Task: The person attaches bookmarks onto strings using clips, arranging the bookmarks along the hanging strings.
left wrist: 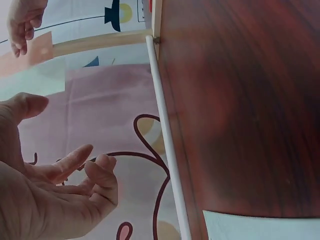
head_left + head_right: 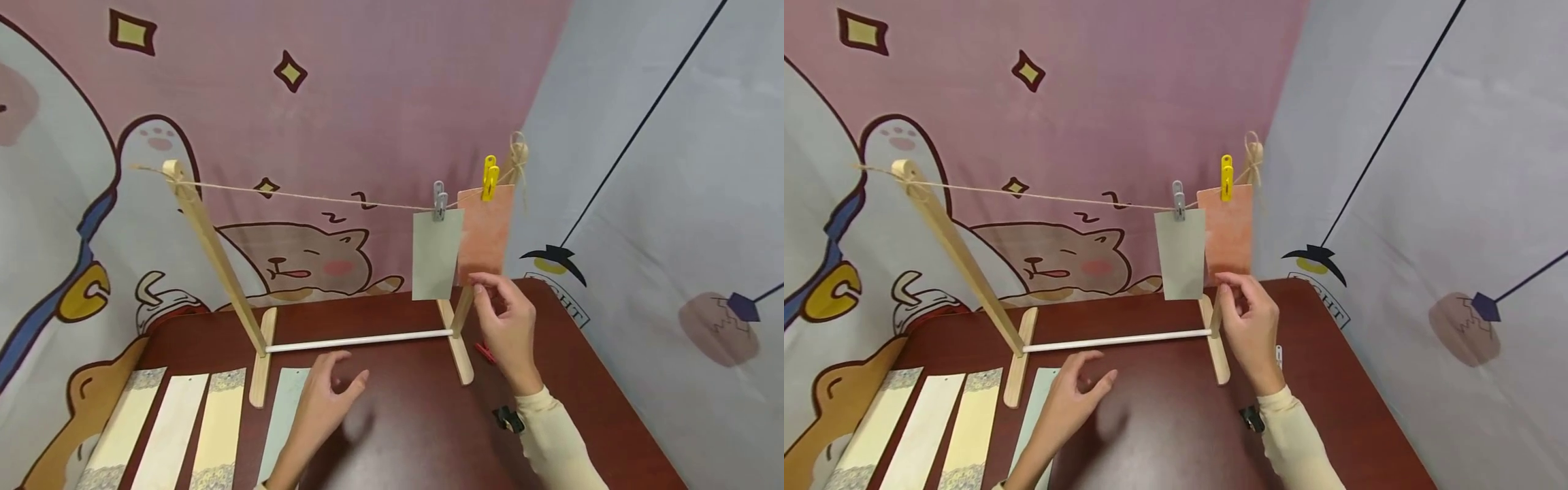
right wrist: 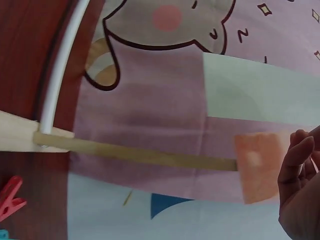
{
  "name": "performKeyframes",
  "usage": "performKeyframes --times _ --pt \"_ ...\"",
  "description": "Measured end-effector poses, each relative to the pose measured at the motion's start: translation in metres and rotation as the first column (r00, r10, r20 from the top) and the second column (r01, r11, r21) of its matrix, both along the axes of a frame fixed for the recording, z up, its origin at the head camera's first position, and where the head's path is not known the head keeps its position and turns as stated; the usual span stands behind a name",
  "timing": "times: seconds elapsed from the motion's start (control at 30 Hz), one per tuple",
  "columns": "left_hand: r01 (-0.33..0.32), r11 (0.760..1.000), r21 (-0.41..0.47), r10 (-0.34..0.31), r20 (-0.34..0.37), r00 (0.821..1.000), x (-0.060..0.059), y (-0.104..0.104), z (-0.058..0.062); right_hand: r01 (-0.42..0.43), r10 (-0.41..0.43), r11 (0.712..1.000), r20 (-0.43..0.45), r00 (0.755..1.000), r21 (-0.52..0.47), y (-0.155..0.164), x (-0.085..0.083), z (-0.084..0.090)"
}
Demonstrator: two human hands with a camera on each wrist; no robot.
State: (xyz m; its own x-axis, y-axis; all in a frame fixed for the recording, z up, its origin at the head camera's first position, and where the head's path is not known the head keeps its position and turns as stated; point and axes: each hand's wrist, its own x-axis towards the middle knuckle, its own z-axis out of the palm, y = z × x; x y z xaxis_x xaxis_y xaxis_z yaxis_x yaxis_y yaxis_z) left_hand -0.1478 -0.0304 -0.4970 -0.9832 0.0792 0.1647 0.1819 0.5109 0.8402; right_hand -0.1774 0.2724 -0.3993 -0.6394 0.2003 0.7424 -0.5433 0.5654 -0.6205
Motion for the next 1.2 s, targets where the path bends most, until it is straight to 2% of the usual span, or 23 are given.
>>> performKeyframes --times 0.17,0.33,0.47,0.63,0.8,1.0,1.1,1.2 --pt "-0.013 0.999 -0.04 0.014 0.005 1.0 0.004 -0.009 -0.003 0.024 -0.024 1.0 0.009 1.0 0.021 -0.003 0.006 -0.004" --pt "-0.004 0.997 -0.079 0.006 0.023 1.0 0.011 -0.016 -0.008 0.052 -0.054 0.998 0.057 0.997 0.041 0.012 0.001 -0.03" --pt "-0.031 0.99 -0.135 0.04 0.063 0.997 0.019 -0.024 -0.012 0.061 -0.066 0.997 0.109 0.992 0.052 0.023 0.002 -0.049" --pt "-0.083 0.979 -0.185 0.098 0.069 0.993 0.025 -0.035 -0.016 0.104 -0.115 0.992 0.164 0.98 0.074 0.033 0.004 -0.066" --pt "-0.136 0.962 -0.237 0.161 0.092 0.983 0.033 -0.048 -0.023 0.15 -0.177 0.979 0.222 0.959 0.135 0.04 0.008 -0.079" --pt "-0.152 0.95 -0.274 0.197 0.143 0.97 0.043 -0.057 -0.032 0.168 -0.219 0.967 0.286 0.933 0.191 0.046 0.012 -0.095" --pt "-0.158 0.94 -0.303 0.214 0.16 0.964 0.045 -0.062 -0.036 0.165 -0.236 0.96 0.335 0.912 0.225 0.051 0.012 -0.101" --pt "-0.164 0.926 -0.34 0.231 0.167 0.959 0.045 -0.068 -0.037 0.145 -0.25 0.952 0.405 0.88 0.271 0.056 0.012 -0.106"
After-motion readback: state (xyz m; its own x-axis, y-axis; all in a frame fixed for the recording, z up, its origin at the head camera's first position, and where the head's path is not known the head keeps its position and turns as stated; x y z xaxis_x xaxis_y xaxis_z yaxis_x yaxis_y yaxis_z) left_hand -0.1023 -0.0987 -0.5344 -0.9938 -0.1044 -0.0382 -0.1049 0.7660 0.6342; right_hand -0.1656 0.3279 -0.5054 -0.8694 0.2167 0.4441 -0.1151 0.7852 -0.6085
